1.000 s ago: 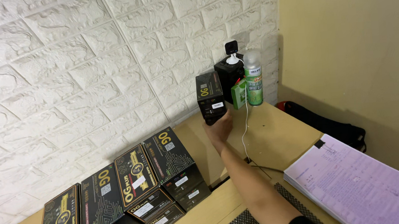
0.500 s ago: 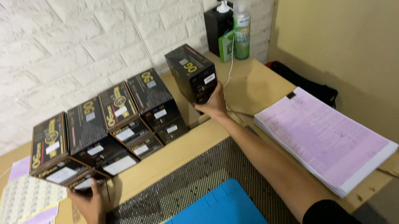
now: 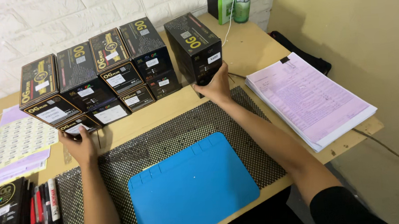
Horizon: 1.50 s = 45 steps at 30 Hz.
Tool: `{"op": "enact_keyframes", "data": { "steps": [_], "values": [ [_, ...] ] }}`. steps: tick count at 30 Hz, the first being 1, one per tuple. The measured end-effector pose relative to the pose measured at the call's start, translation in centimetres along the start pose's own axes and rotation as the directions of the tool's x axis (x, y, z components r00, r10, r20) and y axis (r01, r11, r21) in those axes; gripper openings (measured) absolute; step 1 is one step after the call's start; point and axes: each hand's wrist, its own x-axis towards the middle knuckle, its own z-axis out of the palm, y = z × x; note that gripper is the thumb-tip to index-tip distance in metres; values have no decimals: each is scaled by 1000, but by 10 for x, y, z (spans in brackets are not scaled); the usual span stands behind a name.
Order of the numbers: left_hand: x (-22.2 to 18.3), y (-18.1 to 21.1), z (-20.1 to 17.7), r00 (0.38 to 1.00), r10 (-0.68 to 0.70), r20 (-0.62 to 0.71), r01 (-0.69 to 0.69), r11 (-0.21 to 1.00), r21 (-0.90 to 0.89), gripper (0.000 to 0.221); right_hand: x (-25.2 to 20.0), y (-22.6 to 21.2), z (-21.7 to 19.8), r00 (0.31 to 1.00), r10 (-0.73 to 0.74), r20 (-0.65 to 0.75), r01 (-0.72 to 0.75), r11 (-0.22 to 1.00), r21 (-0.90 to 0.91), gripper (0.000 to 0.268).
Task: The person takes several smartphone screen assemblies out of boxes, removes the protective plastic films, and places the screens back into a box.
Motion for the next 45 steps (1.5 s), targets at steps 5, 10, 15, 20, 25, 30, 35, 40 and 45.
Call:
{"op": "enact_keyframes", "data": {
  "steps": [5, 10, 15, 20, 25, 30, 35, 40, 45],
  "values": [
    [-9, 8, -5, 987, -95, -129, 101, 994, 40, 59, -2, 4, -2, 998, -56, -12, 56, 996, 62, 118],
    [-24, 32, -7, 948, 26, -317, 15, 992, 127, 50, 19, -19, -12, 917, -366, -158, 337, 923, -184, 136],
    [-32, 65, -6, 778, 481, -404, -277, 840, 467, 37, 1, -46, -39, 933, -338, -123, 328, 940, -97, 88],
    [-25, 72, 25, 462, 859, -221, -733, 510, 450, 36, -27, -31, -76, 847, -503, -173, 499, 864, -69, 81],
    [-84, 167, 79, 592, 769, 240, -744, 636, -204, 74, -32, 3, -125, 629, -764, -147, 756, 556, 346, 98],
    [-132, 212, 76, 594, 496, 633, -146, 840, -522, 126, -54, 1, -119, 608, -793, 28, 458, 380, 804, 102],
    [-160, 205, 35, 563, 361, 744, -25, 907, -421, 142, -65, 28, -100, 562, -812, 155, 237, 338, 911, 98],
    [-170, 160, 16, 667, 305, 679, -99, 941, -324, 137, -72, 38, -89, 439, -766, 470, 424, 638, 643, 101],
    [-195, 179, 11, 812, 215, 542, -91, 965, -246, 124, -80, 33, -79, 551, -705, 446, 404, 693, 597, 112]
  ]
}}
